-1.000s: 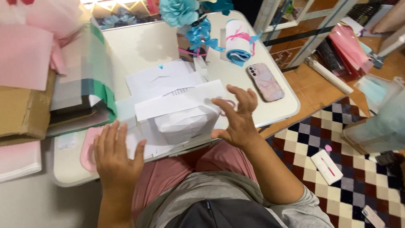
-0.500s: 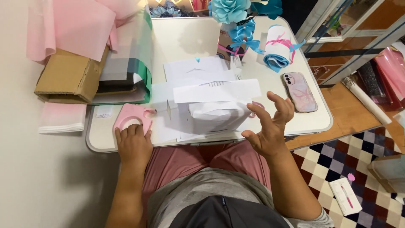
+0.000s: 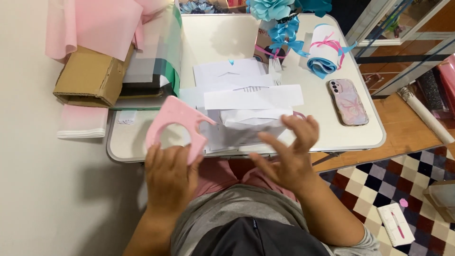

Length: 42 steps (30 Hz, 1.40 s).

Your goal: The person wraps a small white box with a sheet of printed paper, folds the edges, and secures the package using a pink tape dispenser. The person repeatedly applies tape to the seams and smooths the paper to complete the wrapping.

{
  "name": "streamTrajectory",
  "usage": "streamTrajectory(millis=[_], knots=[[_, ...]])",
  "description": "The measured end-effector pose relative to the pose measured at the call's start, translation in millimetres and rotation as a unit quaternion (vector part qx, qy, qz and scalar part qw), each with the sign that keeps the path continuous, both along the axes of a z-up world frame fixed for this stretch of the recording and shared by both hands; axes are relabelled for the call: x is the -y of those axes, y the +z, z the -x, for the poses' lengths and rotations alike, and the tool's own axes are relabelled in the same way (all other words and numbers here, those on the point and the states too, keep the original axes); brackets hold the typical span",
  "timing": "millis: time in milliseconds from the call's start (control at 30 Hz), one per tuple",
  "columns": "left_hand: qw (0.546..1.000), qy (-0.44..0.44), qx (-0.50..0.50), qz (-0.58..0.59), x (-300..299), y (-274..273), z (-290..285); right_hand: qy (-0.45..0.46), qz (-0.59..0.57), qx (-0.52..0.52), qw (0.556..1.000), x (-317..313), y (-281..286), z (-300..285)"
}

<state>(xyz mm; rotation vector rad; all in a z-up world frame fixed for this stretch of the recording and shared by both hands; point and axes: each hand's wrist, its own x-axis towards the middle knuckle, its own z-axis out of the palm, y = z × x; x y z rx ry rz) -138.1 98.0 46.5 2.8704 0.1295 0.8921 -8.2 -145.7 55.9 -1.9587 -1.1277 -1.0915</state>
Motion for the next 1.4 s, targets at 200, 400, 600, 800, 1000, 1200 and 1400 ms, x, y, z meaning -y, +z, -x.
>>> streamTrajectory(millis=[200,400,600,800,1000,1200,1400], knots=[[0.983,-0.111,0.123,-0.074,26,19,3,-0.058,0.102,0.138,0.983,-24,22,16],[0.973,-0.129,0.163,-0.1,31,21,-1,-0.124,0.11,0.225,0.96,-27,18,11],[0.974,-0.124,0.163,-0.102,31,22,-2,-0.106,0.099,0.231,0.962,-27,15,8],[0.982,-0.112,0.132,-0.069,33,23,-4,-0.13,0.144,0.242,0.951,-21,9,11],[0.988,-0.099,0.111,-0.035,29,12,-3,-0.164,0.139,0.266,0.94,-3,12,1],[0.985,-0.118,0.123,-0.036,20,5,0,-0.166,0.104,0.171,0.966,12,24,-5],[0.957,-0.215,0.189,-0.047,22,-6,1,-0.098,0.071,0.079,0.989,10,27,-8]])
